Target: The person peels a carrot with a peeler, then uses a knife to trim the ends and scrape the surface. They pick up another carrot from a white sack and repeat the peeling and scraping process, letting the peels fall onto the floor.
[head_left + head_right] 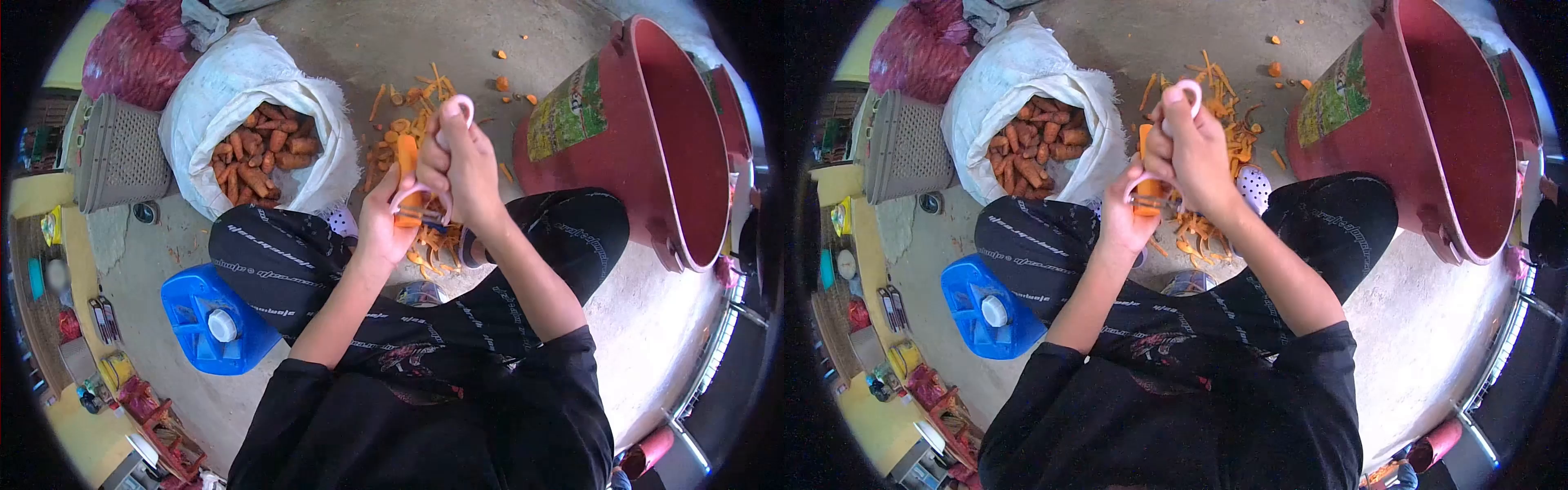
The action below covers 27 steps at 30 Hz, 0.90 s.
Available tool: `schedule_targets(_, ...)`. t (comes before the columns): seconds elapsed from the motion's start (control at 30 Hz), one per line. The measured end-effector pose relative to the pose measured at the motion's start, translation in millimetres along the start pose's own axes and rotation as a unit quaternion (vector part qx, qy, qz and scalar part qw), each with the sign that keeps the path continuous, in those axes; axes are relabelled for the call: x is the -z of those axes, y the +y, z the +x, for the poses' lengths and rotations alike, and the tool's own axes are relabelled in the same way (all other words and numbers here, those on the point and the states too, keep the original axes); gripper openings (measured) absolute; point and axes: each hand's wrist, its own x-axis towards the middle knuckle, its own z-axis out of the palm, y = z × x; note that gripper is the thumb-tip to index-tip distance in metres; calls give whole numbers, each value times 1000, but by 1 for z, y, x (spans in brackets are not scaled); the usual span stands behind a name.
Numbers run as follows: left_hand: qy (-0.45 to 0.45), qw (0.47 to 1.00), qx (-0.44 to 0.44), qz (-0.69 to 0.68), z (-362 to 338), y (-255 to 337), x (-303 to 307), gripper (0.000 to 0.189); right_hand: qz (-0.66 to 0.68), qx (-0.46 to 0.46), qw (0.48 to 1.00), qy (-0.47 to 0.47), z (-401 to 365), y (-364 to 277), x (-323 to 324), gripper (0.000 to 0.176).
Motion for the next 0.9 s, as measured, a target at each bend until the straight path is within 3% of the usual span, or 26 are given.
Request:
schedule_targets(0.1, -71, 997, 1, -45, 5, -4, 17, 21, -24, 6, 1000, 6, 0, 8, -5, 33)
schedule_targets(0.23, 5, 1000, -13, -13, 3, -12, 13, 26, -46, 52, 997, 36, 19, 4, 9, 31)
schedule_targets(0.37, -3, 997, 70, -12, -4, -20, 11, 37, -90, 178, 979, 50, 62, -14, 33, 31)
schedule_targets(0.4, -50, 997, 59, 23, -6, -20, 7, 38, -127, 191, 971, 69, 78, -17, 48, 31)
schedule_targets(0.5, -56, 995, 85, 11, -12, -14, -6, 36, -209, 225, 945, 113, 101, -21, 76, 32)
schedule_targets(0.6, 15, 996, 28, 83, -6, -12, -2, 35, -248, 264, 926, 102, 94, -22, 74, 34)
schedule_targets(0.7, 13, 998, 26, 60, 3, -10, 11, 31, -164, 258, 949, 79, 64, -26, 40, 34)
schedule_targets(0.8, 59, 997, 27, 33, 8, -10, 11, 29, -83, 129, 987, 39, 21, -25, 5, 34)
schedule_targets(0.9, 20, 1000, 17, 13, 13, -11, 22, 28, -53, 39, 998, -18, -1, -8, -1, 32)
